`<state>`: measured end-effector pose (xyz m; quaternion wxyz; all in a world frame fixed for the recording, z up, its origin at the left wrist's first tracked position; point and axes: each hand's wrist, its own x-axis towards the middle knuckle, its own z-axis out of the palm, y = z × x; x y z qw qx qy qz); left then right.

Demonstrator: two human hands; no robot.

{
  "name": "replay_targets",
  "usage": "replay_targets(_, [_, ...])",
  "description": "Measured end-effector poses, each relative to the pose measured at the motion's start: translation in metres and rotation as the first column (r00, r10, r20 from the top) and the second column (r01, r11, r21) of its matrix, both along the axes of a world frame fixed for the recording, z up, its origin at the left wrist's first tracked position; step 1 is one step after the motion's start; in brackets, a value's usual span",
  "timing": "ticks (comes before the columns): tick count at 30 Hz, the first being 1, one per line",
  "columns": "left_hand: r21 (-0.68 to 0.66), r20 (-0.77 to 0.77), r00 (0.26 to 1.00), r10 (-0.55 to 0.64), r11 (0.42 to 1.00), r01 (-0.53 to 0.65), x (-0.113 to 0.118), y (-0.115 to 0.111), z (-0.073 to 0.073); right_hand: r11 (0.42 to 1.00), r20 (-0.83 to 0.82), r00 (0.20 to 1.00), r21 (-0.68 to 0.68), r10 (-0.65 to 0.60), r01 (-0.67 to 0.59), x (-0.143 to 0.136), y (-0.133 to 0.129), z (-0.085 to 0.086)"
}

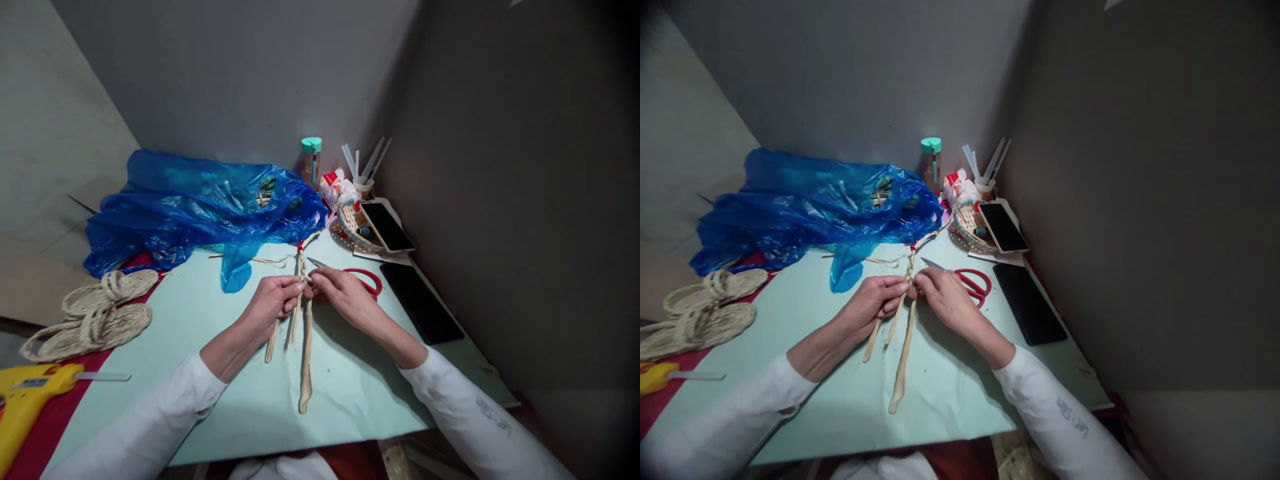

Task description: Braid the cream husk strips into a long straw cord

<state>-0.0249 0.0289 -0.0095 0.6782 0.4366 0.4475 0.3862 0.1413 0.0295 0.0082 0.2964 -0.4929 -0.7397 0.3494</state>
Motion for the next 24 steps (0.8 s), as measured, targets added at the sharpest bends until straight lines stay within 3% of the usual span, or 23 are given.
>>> replay_targets(2, [0.015, 0.0, 1.0, -0.01, 1.0, 0.01, 0.0, 0.0, 0.0, 0.974, -0.178, 0.98, -0.188, 0.09, -0.123, -0.006, 0.003, -0.007])
replay_targets(4, [0.04, -0.027, 1.0, -0.011, 0.999, 0.012, 0.0, -0.002, -0.001, 0.928, -0.31, 0.949, -0.335, 0.057, -0.165, -0.013, 0.004, -0.013])
replay_targets(6, [0.07, -0.069, 0.998, -0.009, 0.997, 0.014, 0.0, -0.003, 0.0, 0.899, -0.362, 0.932, -0.399, 0.025, -0.179, -0.016, 0.005, -0.018])
replay_targets(12, [0.074, -0.066, 0.998, 0.004, 0.997, 0.001, -0.001, -0.005, 0.009, 0.881, -0.386, 0.911, -0.369, 0.146, -0.298, -0.006, 0.011, -0.021])
replay_targets(16, [0.089, -0.191, 0.98, -0.048, 0.994, 0.066, -0.005, -0.001, 0.011, 0.935, -0.136, 0.956, -0.209, 0.261, -0.285, 0.001, 0.013, -0.012])
replay_targets(18, [0.148, -0.325, 0.945, -0.037, 0.985, 0.09, -0.006, 0.0, 0.01, 0.964, 0.003, 0.969, -0.1, 0.247, -0.246, 0.003, 0.012, -0.008])
replay_targets(20, [0.242, -0.481, 0.877, 0.012, 0.963, 0.12, -0.005, -0.001, 0.01, 0.976, 0.033, 0.977, -0.062, 0.213, -0.21, 0.002, 0.01, -0.009])
replay_targets(22, [0.36, -0.608, 0.788, 0.1, 0.919, 0.161, -0.002, -0.004, 0.011, 0.969, -0.107, 0.979, -0.159, 0.172, -0.188, -0.001, 0.009, -0.014])
replay_targets(24, [0.454, -0.689, 0.698, 0.193, 0.866, 0.208, 0.002, -0.008, 0.012, 0.926, -0.326, 0.943, -0.33, 0.071, -0.184, -0.006, 0.007, -0.02])
